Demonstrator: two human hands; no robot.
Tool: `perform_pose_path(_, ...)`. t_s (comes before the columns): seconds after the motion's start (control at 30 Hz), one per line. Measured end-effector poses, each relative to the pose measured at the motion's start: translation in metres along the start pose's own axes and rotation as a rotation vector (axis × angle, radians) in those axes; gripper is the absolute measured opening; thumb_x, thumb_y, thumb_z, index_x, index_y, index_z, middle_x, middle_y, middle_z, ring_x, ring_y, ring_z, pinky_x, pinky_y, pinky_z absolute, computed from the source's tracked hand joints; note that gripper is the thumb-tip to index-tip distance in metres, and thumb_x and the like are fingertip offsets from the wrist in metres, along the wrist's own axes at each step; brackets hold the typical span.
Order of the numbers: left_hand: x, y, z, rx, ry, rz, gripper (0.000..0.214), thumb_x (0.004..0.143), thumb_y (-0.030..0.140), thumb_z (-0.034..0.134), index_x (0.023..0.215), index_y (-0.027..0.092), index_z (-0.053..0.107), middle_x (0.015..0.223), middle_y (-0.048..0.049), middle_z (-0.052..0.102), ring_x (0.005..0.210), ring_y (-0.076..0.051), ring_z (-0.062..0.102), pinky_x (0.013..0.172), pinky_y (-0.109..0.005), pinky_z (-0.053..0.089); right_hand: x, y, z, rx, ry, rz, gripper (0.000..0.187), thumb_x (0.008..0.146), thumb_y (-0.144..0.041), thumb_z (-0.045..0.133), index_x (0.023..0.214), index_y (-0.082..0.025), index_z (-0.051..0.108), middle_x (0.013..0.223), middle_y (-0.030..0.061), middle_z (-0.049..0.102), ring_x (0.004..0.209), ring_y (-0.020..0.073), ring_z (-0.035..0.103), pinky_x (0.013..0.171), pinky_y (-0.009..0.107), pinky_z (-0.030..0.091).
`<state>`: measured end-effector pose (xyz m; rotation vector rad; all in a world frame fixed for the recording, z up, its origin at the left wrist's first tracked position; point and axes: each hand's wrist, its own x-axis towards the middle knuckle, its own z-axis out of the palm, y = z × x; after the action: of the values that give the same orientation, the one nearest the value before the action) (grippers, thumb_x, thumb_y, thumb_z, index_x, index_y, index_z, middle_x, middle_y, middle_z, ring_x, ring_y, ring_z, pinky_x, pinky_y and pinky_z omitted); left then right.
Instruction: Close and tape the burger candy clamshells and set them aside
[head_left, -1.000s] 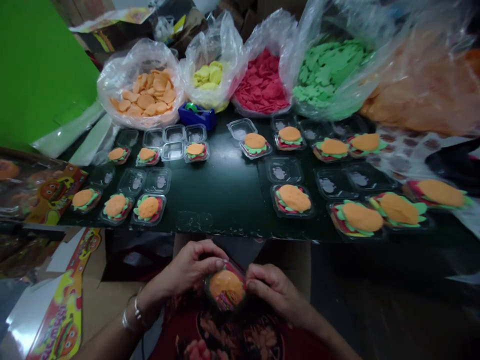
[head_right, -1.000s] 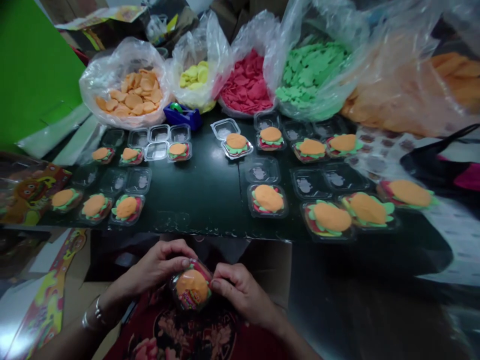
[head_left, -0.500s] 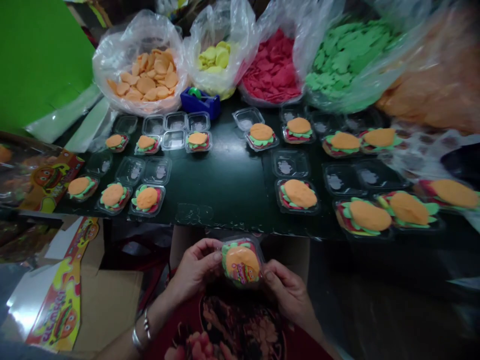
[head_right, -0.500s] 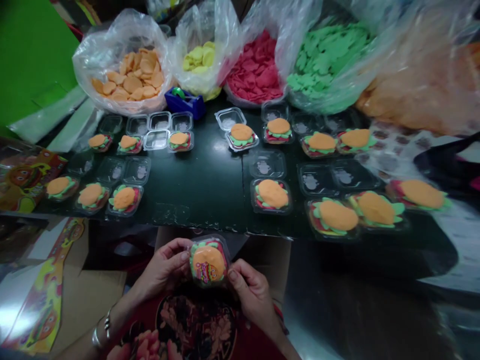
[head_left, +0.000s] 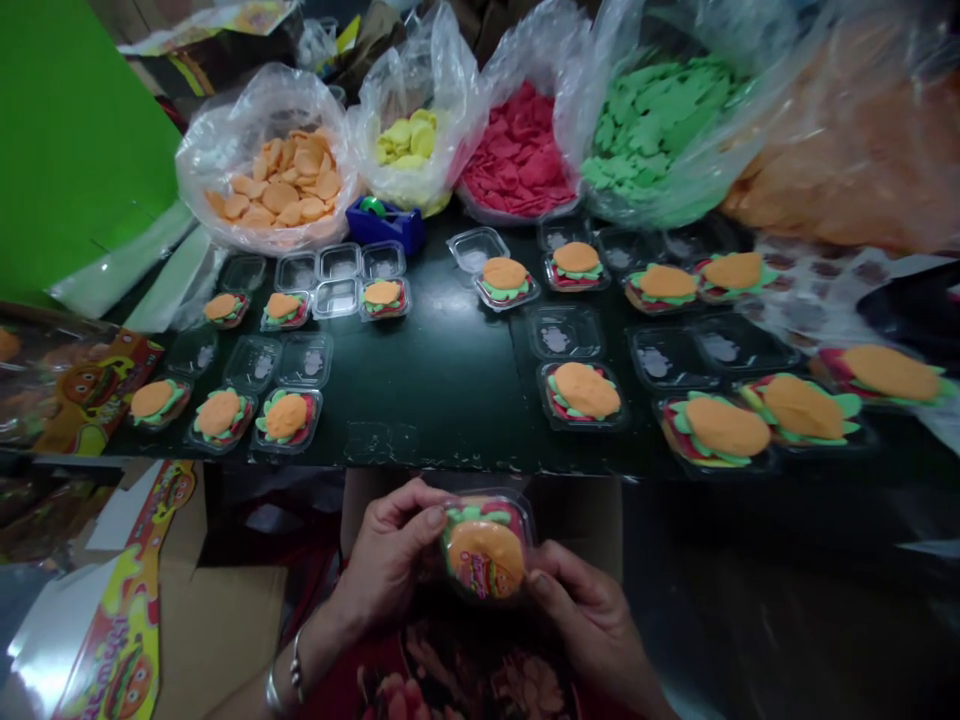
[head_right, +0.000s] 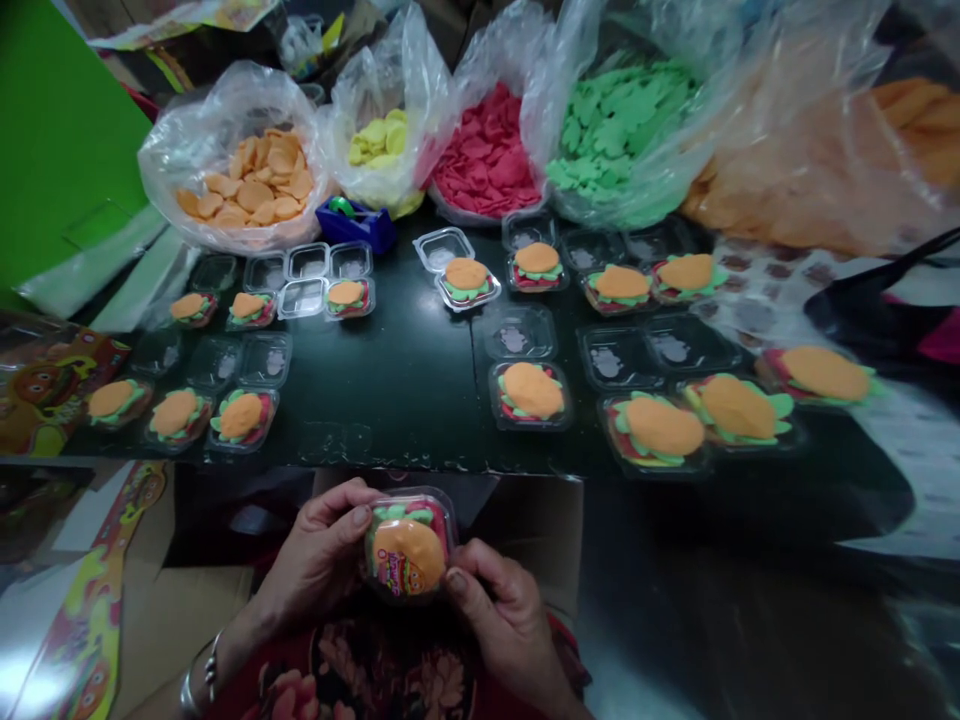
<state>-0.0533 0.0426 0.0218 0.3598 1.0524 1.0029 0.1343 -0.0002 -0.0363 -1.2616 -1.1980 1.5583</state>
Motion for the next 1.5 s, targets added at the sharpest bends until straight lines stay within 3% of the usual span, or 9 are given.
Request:
perform_pose_path(0.2,0.001,-0.006,-0.014,-0.005,0.036,-0.104,0.028,0.056,0.031,0.085,0.073,0.013,0.072,0.067,-0.0017,0.066,0.058,-0.010,0.059,0.055,-0.021,0.049,0.008,0.008,0.003,0.101,-0.080,0.131,0.051,0.079,-0.065,0.050,0.059,-0.019,0.042,0.051,-0.0062,0.030,0.046,0.0073,0.022,0.042,0.021,0.018)
perform_pose_path(0.37,0.003,-0.003,-0.011,0.001,0.077,-0.048,0.032,0.054,0.036,0.085,0.072,0.015,0.067,0.058,0.0038,0.059,0.039,-0.002,0.042,0.037,-0.014,0.034,0.019,-0.018,0.001,0.167,-0.082,0.120,0.045,0.083,-0.059,0.051,0.064,-0.019,0.044,0.052,-0.0054,0.037,0.049,0.0085,0.030,0.046,0.021,0.023)
perform_pose_path(0.57,0.001,-0.013,-0.028,0.043,0.116,-0.059,0.042,0.050,0.041,0.086,0.075,0.015,0.065,0.068,0.0020,0.061,0.045,-0.004,0.047,0.042,-0.016,0.036,0.028,-0.034,-0.002,0.079,-0.215,0.156,0.045,0.084,-0.059,0.048,0.067,-0.017,0.048,0.060,-0.0018,0.049,0.057,0.0106,0.040,0.053,0.022,0.030)
perform_pose_path(0.8,-0.012,-0.021,-0.068,0.429,-0.097,-0.098,0.043,0.060,0.045,0.080,0.087,0.014,0.067,0.066,0.0023,0.056,0.060,-0.009,0.051,0.059,-0.020,0.040,0.023,-0.030,-0.012,-0.033,-0.404,0.194,0.047,0.084,-0.061,0.047,0.062,-0.019,0.042,0.056,-0.0051,0.036,0.052,0.0091,0.029,0.048,0.022,0.023)
perform_pose_path(0.97,-0.023,0.011,-0.057,0.908,-0.240,0.060,0.007,0.077,0.022,0.063,0.082,0.017,0.065,0.078,-0.0014,0.063,0.074,-0.014,0.055,0.069,-0.023,0.041,0.019,-0.039,-0.009,-0.166,-0.454,0.094,0.045,0.087,-0.056,0.044,0.062,-0.019,0.043,0.058,-0.0045,0.035,0.056,0.0100,0.031,0.051,0.023,0.025)
perform_pose_path(1.13,-0.029,0.018,-0.048,1.205,-0.254,0.237,0.027,0.080,0.013,0.052,0.104,0.023,0.061,0.097,-0.0044,0.064,0.088,-0.019,0.057,0.078,-0.027,0.043,0.019,-0.047,-0.008,-0.217,-0.456,0.085,0.043,0.089,-0.051,0.043,0.061,-0.019,0.042,0.058,-0.0044,0.035,0.056,0.0101,0.032,0.050,0.023,0.025)
perform_pose_path(1.27,-0.029,0.018,-0.038,1.233,-0.287,0.300,0.029,0.086,0.015,0.045,0.108,0.024,0.061,0.099,-0.0050,0.062,0.091,-0.019,0.056,0.081,-0.028,0.043,0.022,-0.047,-0.005,-0.221,-0.491,0.102,0.042,0.088,-0.051,0.044,0.062,-0.019,0.042,0.059,-0.0043,0.035,0.056,0.0100,0.031,0.050,0.023,0.025)
perform_pose_path(1.37,-0.024,0.014,-0.027,1.132,-0.187,0.336,0.024,0.088,0.018,0.045,0.102,0.021,0.063,0.092,-0.0048,0.063,0.086,-0.018,0.056,0.079,-0.027,0.042,0.023,-0.046,-0.003,-0.212,-0.502,0.114,0.041,0.088,-0.050,0.045,0.062,-0.019,0.042,0.060,-0.0043,0.035,0.057,0.0101,0.032,0.051,0.023,0.025)
perform_pose_path(1.5,-0.015,0.004,-0.022,0.844,-0.093,0.203,0.020,0.087,0.026,0.051,0.097,0.018,0.066,0.089,-0.0045,0.063,0.083,-0.017,0.057,0.074,-0.025,0.043,0.024,-0.046,-0.002,-0.160,-0.489,0.160,0.044,0.086,-0.054,0.046,0.061,-0.019,0.040,0.058,-0.0047,0.033,0.055,0.0099,0.029,0.049,0.023,0.024)
